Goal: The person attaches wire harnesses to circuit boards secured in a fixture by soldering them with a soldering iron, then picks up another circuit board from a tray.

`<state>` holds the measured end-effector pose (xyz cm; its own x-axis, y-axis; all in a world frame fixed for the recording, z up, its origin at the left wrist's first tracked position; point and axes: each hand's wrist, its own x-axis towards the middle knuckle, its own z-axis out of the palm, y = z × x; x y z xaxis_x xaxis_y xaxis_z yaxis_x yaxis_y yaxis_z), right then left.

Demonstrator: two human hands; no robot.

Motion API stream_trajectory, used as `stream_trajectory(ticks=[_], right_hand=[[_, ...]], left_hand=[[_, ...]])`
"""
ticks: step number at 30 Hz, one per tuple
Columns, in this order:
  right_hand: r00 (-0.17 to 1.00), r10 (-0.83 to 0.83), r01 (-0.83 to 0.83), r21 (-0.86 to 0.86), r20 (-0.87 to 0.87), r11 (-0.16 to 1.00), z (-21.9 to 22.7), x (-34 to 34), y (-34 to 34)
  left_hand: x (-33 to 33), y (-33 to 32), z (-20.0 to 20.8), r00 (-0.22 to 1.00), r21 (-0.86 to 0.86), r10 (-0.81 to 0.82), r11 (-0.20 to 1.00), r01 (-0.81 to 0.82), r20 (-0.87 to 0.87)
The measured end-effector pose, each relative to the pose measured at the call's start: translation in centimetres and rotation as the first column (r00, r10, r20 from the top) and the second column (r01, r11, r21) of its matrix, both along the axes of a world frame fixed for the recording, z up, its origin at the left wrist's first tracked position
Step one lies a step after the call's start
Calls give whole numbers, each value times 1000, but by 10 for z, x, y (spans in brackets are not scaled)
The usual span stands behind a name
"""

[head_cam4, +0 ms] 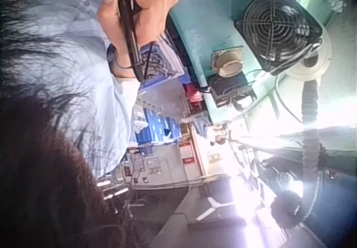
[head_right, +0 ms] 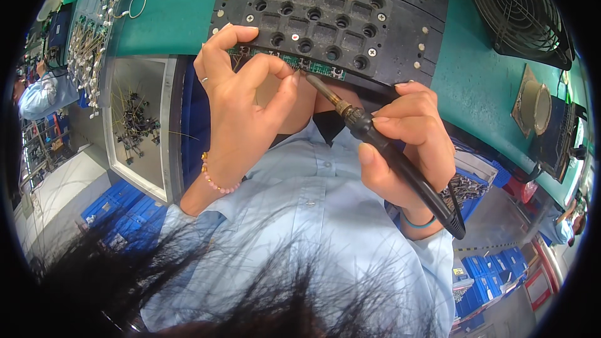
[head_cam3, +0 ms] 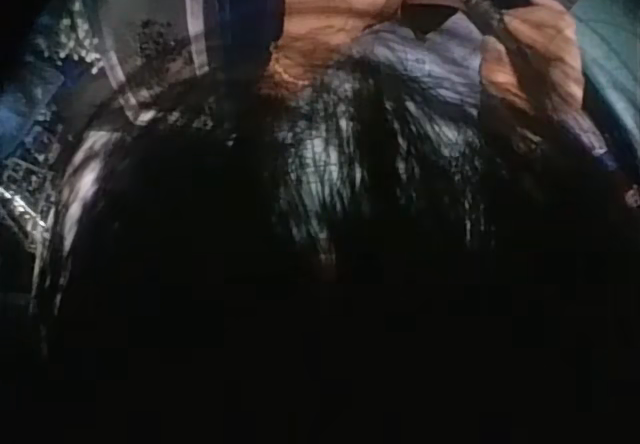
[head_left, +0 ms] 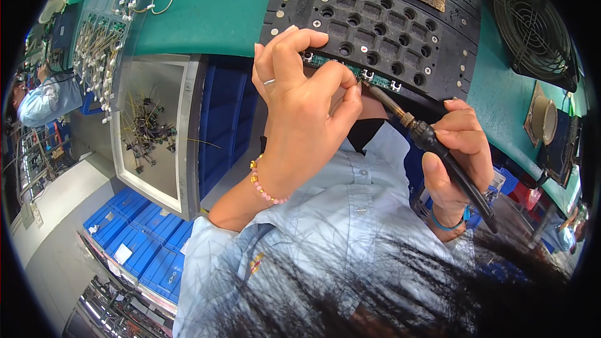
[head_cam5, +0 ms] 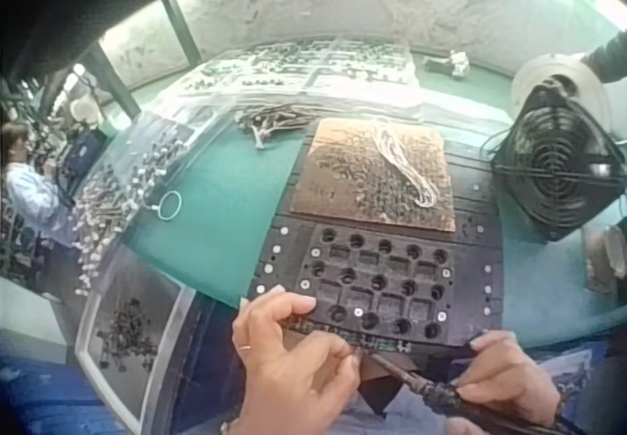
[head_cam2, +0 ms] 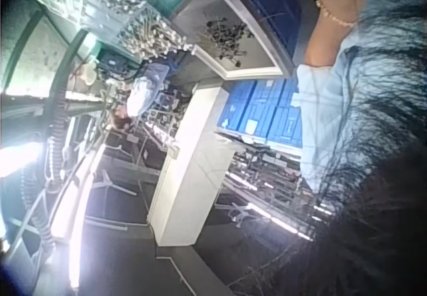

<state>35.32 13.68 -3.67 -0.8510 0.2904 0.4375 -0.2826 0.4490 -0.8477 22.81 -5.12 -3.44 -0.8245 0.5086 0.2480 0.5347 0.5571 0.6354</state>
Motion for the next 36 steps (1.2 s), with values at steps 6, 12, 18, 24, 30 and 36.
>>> stream_trajectory(ticks=[6,12,18,24,30,36], right_hand=[[999,-28,23,-155,-31,988,-1,0,-1],[998,-49,39,-214,-41,976,-1,2,0],[967,-159,93,-307,-200,947,8,-8,22],[955,-295,297,-84,37,951,35,-26,58],[941,-318,323,-33,114,946,37,-50,66],[934,-325,336,-53,147,940,37,-60,66]], left_hand=[[0,-1,-1,1000,6,-7,1000,7,-20],[0,1,-1,1000,0,0,1000,0,-9],[1,-1,1,998,-14,-57,998,57,-30],[-1,-2,-4,999,20,12,1000,-11,-45],[0,-6,-11,997,26,-5,1000,7,-82],[0,-9,-14,996,23,-16,1000,18,-84]])
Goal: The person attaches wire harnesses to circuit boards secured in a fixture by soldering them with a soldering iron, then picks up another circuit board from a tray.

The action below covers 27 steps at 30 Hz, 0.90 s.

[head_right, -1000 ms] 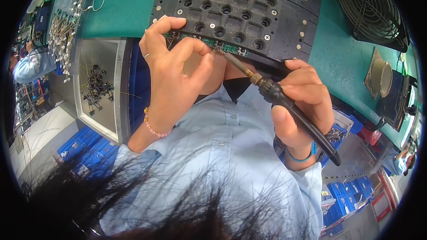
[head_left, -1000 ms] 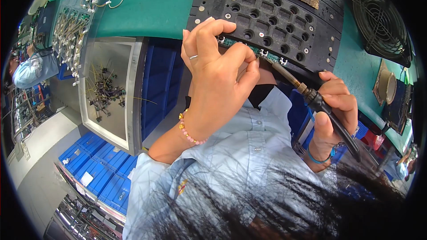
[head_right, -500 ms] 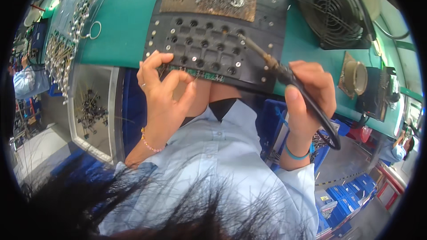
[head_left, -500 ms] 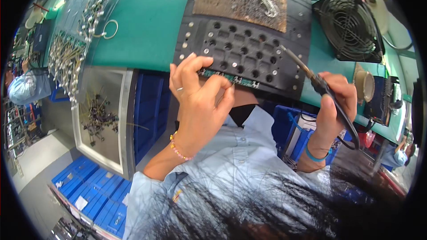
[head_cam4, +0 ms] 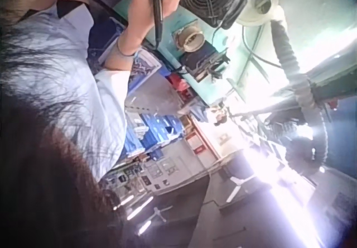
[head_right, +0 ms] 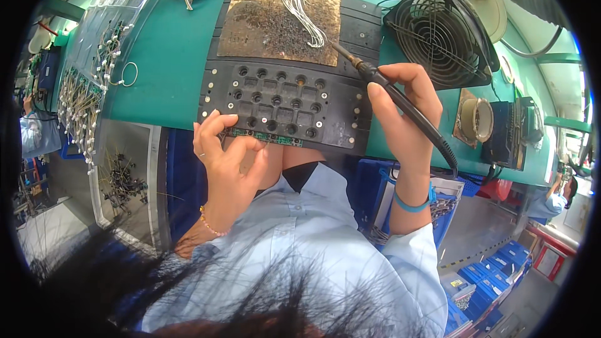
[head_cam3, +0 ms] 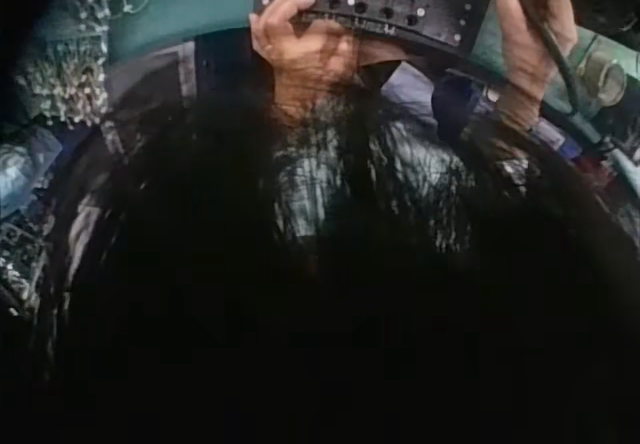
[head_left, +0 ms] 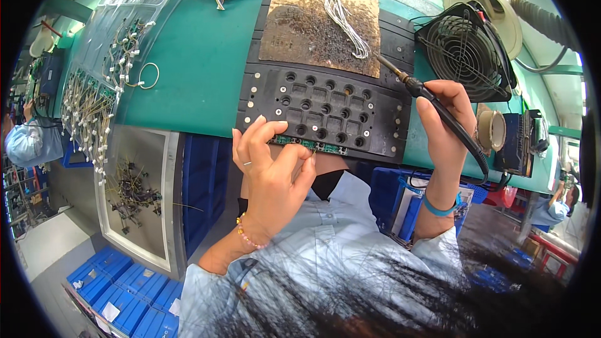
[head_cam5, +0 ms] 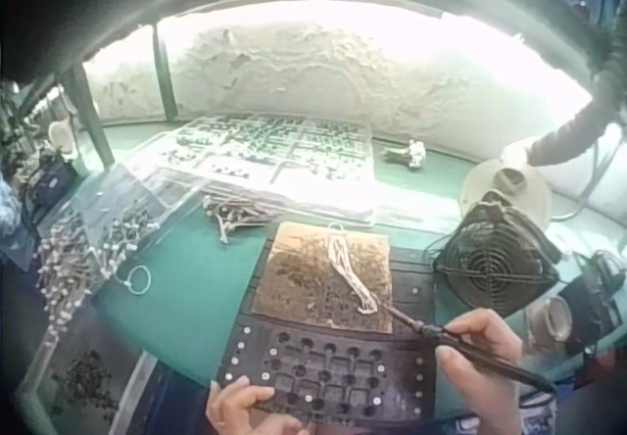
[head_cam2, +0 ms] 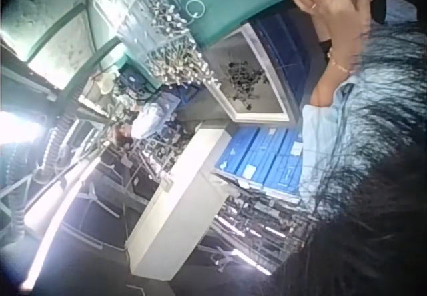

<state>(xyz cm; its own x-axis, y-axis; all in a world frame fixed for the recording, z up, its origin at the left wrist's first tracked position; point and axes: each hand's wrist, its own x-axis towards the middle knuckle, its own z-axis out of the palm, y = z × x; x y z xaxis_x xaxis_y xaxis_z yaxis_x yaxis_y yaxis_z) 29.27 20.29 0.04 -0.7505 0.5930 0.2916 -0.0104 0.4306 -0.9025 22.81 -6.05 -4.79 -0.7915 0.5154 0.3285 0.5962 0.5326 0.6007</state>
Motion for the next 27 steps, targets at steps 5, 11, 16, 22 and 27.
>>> stream_trajectory(ticks=[5,11,16,22,27], right_hand=[[1000,-1,1,-12,0,1000,-2,-2,0],[1000,9,-9,12,-8,1000,-4,-5,2],[1000,-5,5,-8,-14,1000,-3,-2,2],[984,-44,29,-87,-174,996,-4,23,-10],[911,154,-226,-151,-382,962,-25,44,-42]], left_hand=[[1,-1,-3,1000,11,-13,1000,13,-10],[-1,1,-1,1000,-3,-6,1000,6,4],[1,2,5,1000,-28,3,1000,-2,31],[0,5,6,998,-35,-61,997,62,22],[1,5,5,998,-23,-51,998,52,39]])
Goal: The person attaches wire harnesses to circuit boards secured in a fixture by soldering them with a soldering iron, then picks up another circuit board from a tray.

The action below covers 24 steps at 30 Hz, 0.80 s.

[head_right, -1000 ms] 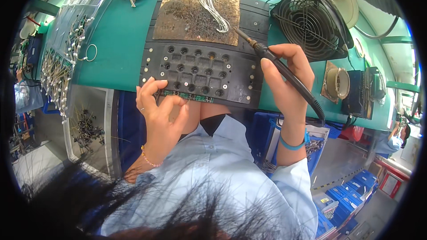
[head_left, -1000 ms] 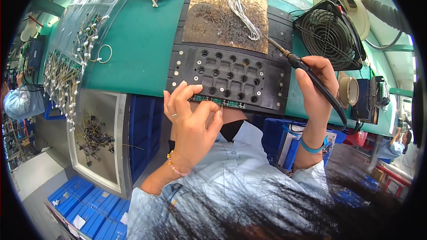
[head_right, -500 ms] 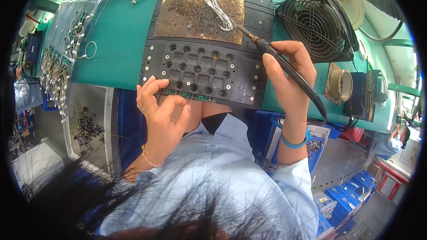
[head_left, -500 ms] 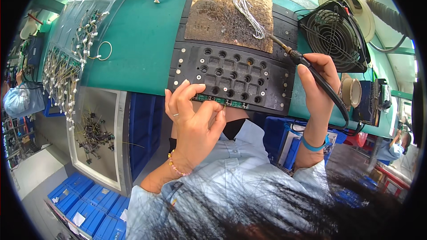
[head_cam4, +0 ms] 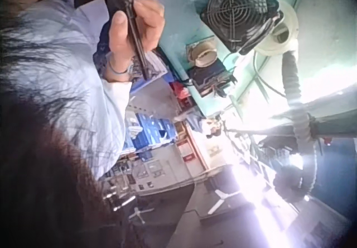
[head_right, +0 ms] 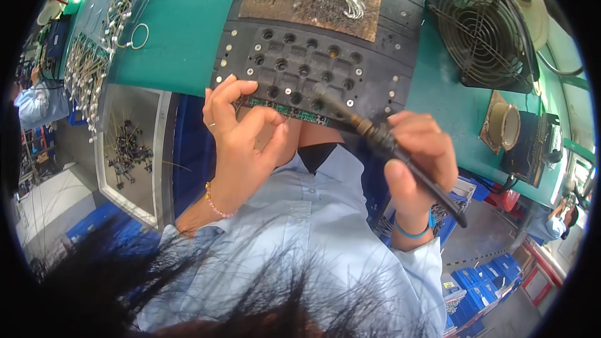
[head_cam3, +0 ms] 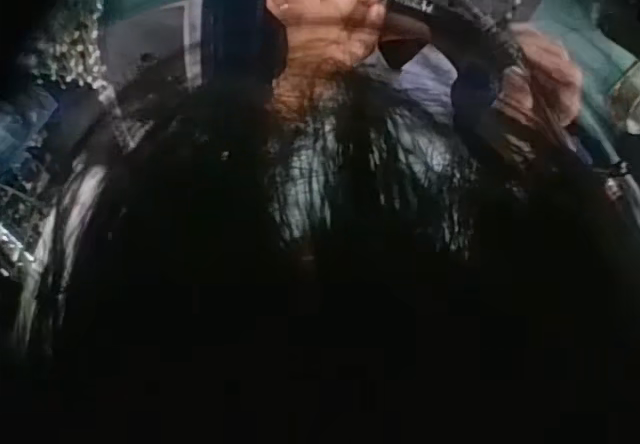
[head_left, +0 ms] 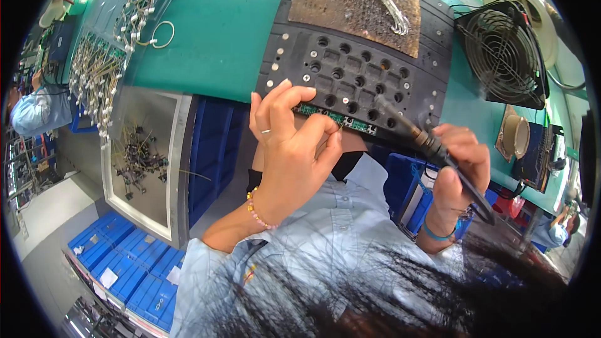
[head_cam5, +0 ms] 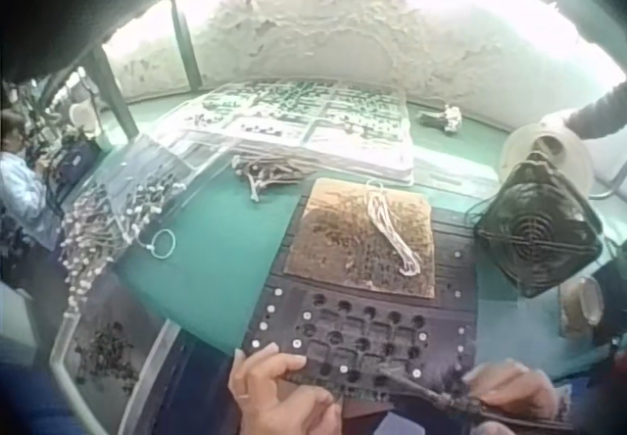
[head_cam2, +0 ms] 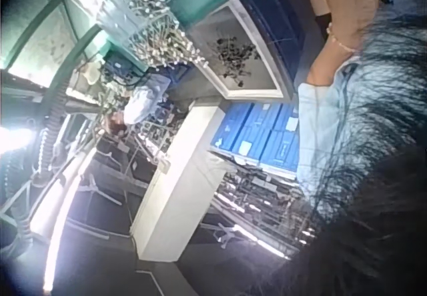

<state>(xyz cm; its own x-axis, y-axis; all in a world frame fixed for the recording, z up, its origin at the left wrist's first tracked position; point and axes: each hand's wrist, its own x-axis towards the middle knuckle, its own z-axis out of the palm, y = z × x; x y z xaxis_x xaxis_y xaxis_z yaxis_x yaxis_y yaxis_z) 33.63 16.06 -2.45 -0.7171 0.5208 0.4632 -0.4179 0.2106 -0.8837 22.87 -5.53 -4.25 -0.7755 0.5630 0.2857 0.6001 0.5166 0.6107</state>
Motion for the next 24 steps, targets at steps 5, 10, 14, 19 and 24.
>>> stream_trajectory(ticks=[5,10,14,19,24], right_hand=[[992,104,-106,36,77,994,-10,10,-15],[986,123,-132,76,109,988,-12,13,-13],[968,177,-203,137,179,970,-14,14,-13],[967,162,-195,168,196,966,-15,13,-15],[966,165,-204,198,198,959,-14,11,-13]], left_hand=[[0,2,2,1000,7,12,1000,-12,-5],[0,4,3,1000,24,22,999,-22,-4],[1,4,4,996,25,86,996,-87,18],[1,4,6,996,17,88,996,-88,24],[1,4,5,996,15,85,996,-85,14]])
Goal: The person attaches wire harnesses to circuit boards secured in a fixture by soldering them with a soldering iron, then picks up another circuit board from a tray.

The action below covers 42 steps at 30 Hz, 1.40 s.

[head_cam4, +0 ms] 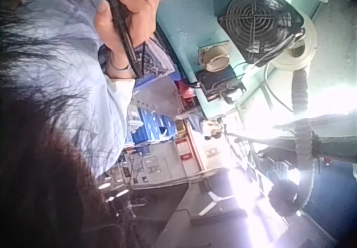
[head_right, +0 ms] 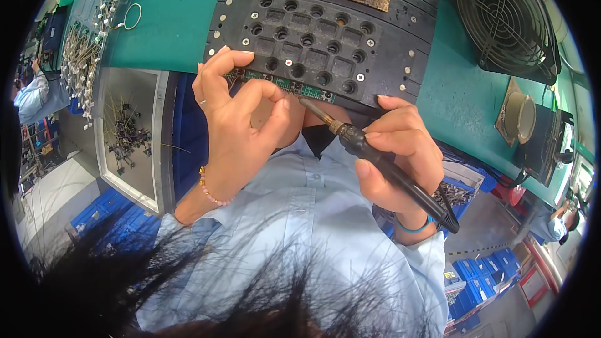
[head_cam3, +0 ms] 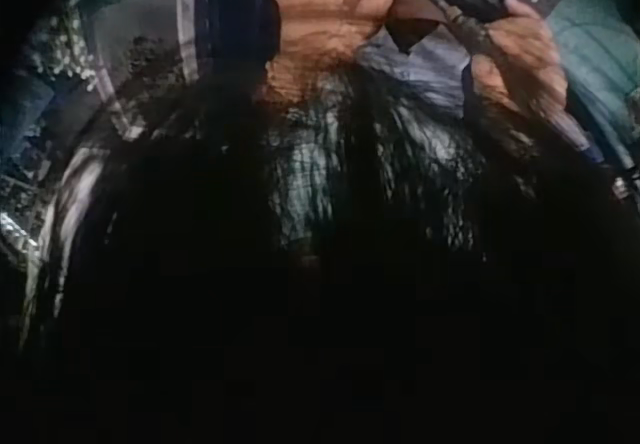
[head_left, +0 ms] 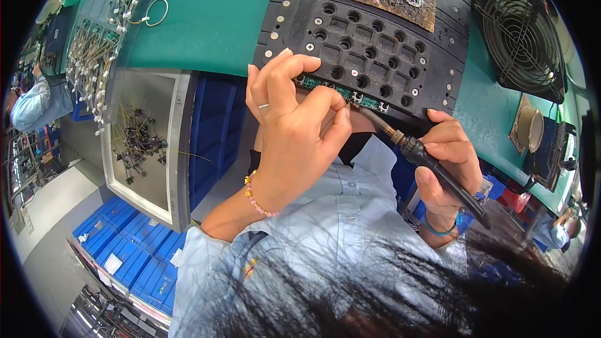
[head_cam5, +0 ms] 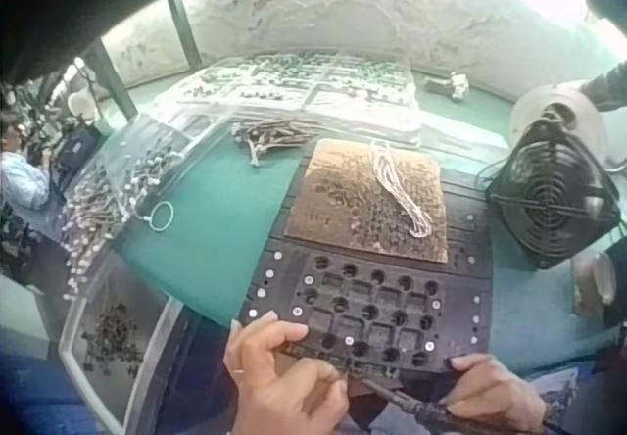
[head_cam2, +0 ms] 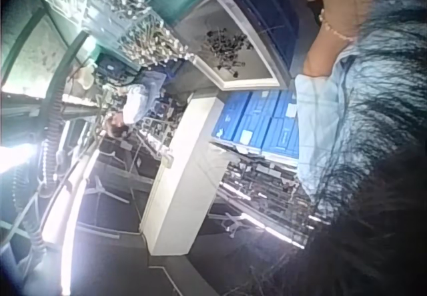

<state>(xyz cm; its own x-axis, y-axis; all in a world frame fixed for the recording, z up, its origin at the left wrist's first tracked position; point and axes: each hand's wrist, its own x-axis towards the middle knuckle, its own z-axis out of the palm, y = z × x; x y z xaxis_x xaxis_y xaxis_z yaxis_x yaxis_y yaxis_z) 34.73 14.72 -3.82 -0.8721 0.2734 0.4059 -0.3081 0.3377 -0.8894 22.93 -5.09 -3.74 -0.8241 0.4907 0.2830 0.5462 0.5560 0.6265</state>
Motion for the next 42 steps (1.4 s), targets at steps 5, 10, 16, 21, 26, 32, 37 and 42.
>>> stream_trajectory(ticks=[5,10,16,21,26,32,37,42], right_hand=[[1000,2,-2,-10,5,1000,2,0,0],[999,-35,30,-119,-37,992,0,1,-2],[990,-113,97,-184,-83,978,0,1,-2],[991,-116,98,-213,-72,972,1,1,-2],[991,-118,100,-232,-64,968,1,1,-1],[998,-51,44,-217,-25,975,2,-1,-2],[998,-54,45,-227,-36,973,6,-4,-6],[999,-37,42,-192,31,980,11,-6,-13]], left_hand=[[0,0,0,1000,-5,0,1000,0,-5],[-1,1,0,1000,-5,-3,1000,3,-11],[-1,-1,3,997,-24,-70,997,70,-12],[-8,-21,13,989,53,-125,991,120,84],[-3,-41,18,995,102,-37,994,28,91],[10,-53,18,983,218,-66,976,27,171],[1,-53,18,995,180,52,981,-68,91],[12,-50,22,838,265,-121,964,-29,532]])
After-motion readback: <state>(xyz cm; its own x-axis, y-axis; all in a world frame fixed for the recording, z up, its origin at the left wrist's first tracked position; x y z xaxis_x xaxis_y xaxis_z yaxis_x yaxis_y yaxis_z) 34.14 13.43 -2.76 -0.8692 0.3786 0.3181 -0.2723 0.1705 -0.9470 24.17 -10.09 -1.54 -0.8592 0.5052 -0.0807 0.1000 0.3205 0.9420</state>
